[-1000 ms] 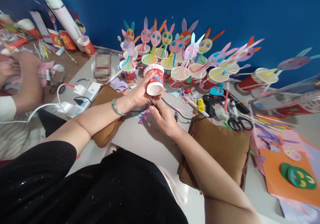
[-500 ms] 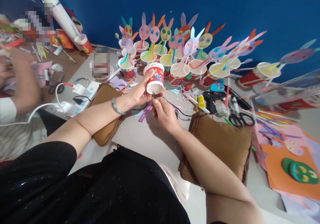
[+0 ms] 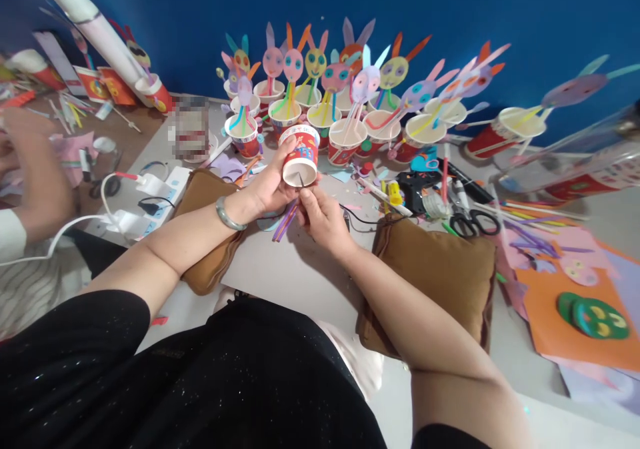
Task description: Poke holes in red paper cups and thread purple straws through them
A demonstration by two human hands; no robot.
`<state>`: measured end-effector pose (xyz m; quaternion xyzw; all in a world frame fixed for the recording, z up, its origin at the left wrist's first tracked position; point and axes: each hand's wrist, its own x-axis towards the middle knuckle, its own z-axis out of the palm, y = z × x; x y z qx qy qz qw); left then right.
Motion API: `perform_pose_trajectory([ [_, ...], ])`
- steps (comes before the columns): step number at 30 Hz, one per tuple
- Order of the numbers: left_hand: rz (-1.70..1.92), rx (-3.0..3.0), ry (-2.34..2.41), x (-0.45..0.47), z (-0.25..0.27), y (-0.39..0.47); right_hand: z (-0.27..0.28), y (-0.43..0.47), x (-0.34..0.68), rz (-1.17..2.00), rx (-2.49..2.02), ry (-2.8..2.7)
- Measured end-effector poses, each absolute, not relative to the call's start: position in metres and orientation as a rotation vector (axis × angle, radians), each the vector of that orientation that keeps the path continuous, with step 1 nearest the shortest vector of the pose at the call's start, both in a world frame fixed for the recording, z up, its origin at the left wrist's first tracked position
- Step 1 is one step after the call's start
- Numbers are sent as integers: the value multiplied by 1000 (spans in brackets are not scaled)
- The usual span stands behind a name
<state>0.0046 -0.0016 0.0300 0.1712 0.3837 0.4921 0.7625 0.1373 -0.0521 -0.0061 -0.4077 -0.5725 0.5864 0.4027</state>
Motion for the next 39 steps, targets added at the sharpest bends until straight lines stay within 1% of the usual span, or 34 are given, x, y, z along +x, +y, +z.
perform_pose_trajectory([
  [5, 1059, 395, 881, 6, 30, -2, -4, -52, 136, 1568, -990, -1388],
  [13, 1050, 394, 916, 7, 25, -1, -8, -49, 137, 1501, -952, -1434],
  [22, 1023, 441, 974, 8, 19, 2, -12, -45, 137, 1584, -989, -1362],
  [28, 1019, 432, 966, 8, 16, 5, -16, -40, 141, 1458, -1025, -1473],
  [39, 1018, 351, 916, 7, 13, 7, -12, -43, 140, 1396, -1062, -1491],
])
